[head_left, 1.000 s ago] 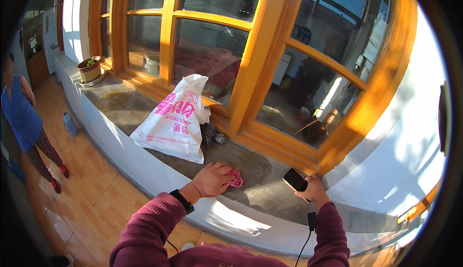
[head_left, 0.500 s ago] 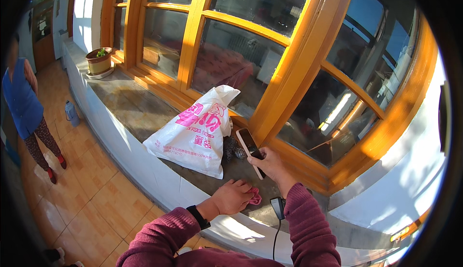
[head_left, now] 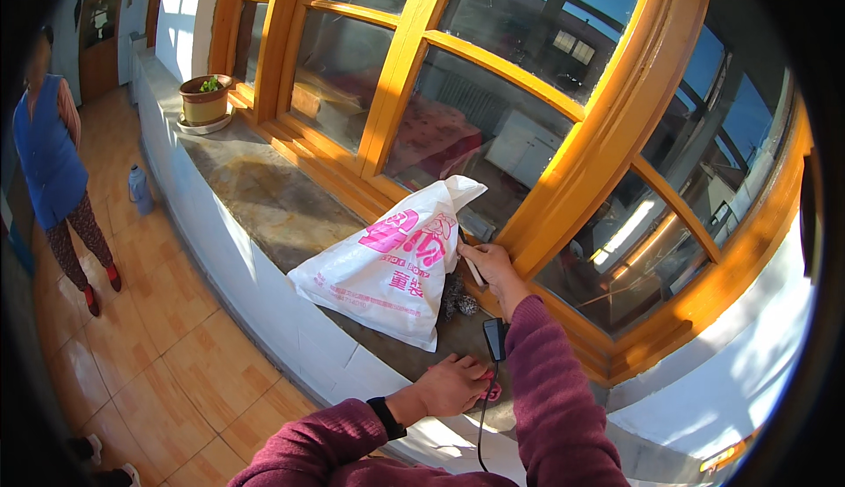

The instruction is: The person cleans a balcony ledge and window frame using a pink cloth and a steel wool pad. They move a plastic bag and a phone aside, wipe the ledge and frame, then return the items to their original positions.

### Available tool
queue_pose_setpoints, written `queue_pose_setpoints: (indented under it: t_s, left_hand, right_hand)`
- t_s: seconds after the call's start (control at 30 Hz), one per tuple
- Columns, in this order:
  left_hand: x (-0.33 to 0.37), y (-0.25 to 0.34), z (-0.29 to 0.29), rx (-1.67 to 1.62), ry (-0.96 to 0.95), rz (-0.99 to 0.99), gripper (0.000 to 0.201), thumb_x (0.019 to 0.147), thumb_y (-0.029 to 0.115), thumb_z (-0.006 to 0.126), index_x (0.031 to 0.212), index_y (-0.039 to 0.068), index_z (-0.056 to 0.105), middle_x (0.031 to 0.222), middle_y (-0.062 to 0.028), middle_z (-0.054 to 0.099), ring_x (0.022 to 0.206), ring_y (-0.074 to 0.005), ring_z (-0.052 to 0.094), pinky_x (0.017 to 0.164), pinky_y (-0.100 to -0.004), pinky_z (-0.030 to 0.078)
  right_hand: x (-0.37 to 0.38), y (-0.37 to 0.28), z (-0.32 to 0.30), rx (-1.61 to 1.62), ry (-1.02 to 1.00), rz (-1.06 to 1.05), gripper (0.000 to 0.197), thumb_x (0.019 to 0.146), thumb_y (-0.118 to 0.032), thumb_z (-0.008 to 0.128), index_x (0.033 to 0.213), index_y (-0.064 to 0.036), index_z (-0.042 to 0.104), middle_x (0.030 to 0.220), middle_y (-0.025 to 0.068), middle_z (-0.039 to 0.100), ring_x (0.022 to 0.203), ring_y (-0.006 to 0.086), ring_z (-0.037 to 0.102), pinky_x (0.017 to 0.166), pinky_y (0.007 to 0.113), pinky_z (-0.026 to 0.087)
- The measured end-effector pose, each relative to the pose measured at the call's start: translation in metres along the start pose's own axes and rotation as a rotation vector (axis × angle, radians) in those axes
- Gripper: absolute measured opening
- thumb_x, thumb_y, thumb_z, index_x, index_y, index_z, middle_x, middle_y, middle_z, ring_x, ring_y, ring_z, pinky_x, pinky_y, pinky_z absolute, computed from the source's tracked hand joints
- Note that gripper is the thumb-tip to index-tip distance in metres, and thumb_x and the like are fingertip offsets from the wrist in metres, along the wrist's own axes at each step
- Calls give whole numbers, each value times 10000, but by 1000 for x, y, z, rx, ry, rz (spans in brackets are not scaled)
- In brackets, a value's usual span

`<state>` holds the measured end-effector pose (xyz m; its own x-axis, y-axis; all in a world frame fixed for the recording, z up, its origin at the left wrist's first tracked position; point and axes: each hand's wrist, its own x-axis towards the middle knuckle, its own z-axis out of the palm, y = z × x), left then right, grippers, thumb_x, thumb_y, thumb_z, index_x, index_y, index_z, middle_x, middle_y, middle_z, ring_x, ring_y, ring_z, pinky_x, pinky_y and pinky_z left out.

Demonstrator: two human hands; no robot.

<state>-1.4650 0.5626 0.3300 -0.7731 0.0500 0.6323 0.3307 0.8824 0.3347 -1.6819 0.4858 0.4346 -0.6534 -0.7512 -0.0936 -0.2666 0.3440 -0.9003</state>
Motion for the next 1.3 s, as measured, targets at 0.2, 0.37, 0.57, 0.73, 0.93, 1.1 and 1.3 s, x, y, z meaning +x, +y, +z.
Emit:
queue_pose_setpoints:
  t_s: [0.2,0.37,0.57,0.73,0.93,1.1,1.3]
  left_hand:
    - [1,-1,-3,46,-25,15,291,822,268,680,1035,74,718,1208,-93,586,1172,-279,547,890,-428,479]
    - [2,-5,1,44,-113,-6,268,837,257,651,982,43,723,1260,-113,588,1157,-282,543,875,-439,473]
    - [2,-4,-1,66,-17,5,261,831,257,661,1000,66,715,1231,-101,592,1140,-267,552,861,-434,473]
    - [3,1,-8,6,-16,-33,225,824,251,676,994,106,703,1191,-79,600,1121,-273,567,849,-440,482]
    - [7,3,-8,70,25,-68,299,824,211,702,1105,111,721,1255,-108,578,1198,-324,548,869,-459,476]
    - [8,6,-5,125,56,-173,352,834,188,693,1179,136,732,1390,-149,533,1266,-359,512,948,-501,465]
    - [14,8,10,218,109,-235,302,806,128,707,1104,135,761,1275,-126,614,1200,-376,557,961,-490,485]
  right_hand:
    - [28,1,-6,-41,-69,47,464,922,-362,756,1172,26,708,921,58,702,791,109,596,707,267,484]
    - [41,17,-2,-50,-66,-69,569,923,-395,747,1269,42,635,1060,107,704,881,152,620,764,288,499]
    - [34,22,5,-160,80,-86,744,926,-468,712,1409,65,525,1269,209,662,1110,265,652,935,342,509]
    - [-19,11,8,-487,223,-379,697,1008,-484,555,1410,82,490,1343,310,585,1269,420,565,1073,416,443]
    - [-143,33,-36,-631,131,-775,441,965,-323,649,1252,12,644,1351,234,597,1255,401,551,1076,430,443]
    - [-257,104,-129,-670,292,-592,200,904,-166,707,1027,-9,710,1032,154,696,975,357,647,844,414,537]
    - [-396,238,-269,-869,685,-258,143,869,-126,710,796,-29,635,791,131,612,793,360,597,686,458,487]
